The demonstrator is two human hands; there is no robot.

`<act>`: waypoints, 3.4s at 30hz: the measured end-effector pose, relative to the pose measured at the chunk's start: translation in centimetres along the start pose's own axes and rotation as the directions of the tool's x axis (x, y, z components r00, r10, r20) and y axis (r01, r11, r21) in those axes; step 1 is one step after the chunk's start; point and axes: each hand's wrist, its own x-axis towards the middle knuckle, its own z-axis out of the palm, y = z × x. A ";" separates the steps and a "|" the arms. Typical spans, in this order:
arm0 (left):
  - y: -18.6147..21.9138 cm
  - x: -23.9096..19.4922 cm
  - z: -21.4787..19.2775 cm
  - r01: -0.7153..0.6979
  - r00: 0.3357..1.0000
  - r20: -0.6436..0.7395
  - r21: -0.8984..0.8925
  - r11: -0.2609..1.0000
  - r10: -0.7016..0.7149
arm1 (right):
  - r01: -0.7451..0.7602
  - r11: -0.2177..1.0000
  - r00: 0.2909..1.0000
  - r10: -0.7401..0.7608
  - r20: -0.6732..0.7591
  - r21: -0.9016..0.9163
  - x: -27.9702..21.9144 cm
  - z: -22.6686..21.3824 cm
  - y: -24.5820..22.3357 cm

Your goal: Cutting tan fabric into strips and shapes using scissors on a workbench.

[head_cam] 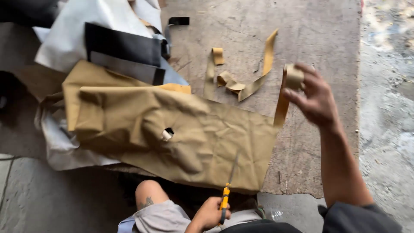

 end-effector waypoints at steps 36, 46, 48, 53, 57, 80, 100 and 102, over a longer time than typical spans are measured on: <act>-15.4 -5.4 7.1 0.106 0.986 0.116 0.120 0.987 -0.120 | -0.756 0.291 0.482 0.854 0.198 0.586 -41.1 19.6 5.6; -11.4 -2.8 8.8 0.047 0.991 0.118 0.073 0.996 -0.055 | -0.725 0.177 0.413 0.885 0.215 0.666 -43.9 20.4 5.6; -11.6 -1.9 9.0 0.041 0.992 0.112 0.092 0.995 -0.051 | -0.718 0.169 0.412 0.885 0.216 0.675 -43.7 20.1 5.3; -12.6 -0.2 9.2 0.014 0.991 0.131 0.111 0.994 -0.029 | -0.711 0.167 0.414 0.885 0.214 0.683 -43.3 19.4 4.6; -12.8 0.5 9.3 0.023 0.991 0.132 0.084 0.996 -0.034 | -0.706 0.173 0.421 0.882 0.210 0.687 -43.1 19.4 4.4; -13.6 5.5 10.8 -0.017 1.000 0.000 0.127 0.992 0.017 | -0.788 0.335 0.487 0.852 0.191 0.517 -45.1 17.7 5.2; -4.1 5.2 9.6 -0.017 0.984 0.179 0.091 0.996 0.001 | -0.765 0.422 0.544 0.827 0.139 0.487 -47.4 16.9 4.9; -3.4 5.6 9.5 -0.015 0.982 0.187 0.135 0.991 -0.010 | -0.754 0.419 0.545 0.829 0.125 0.506 -47.3 16.3 4.8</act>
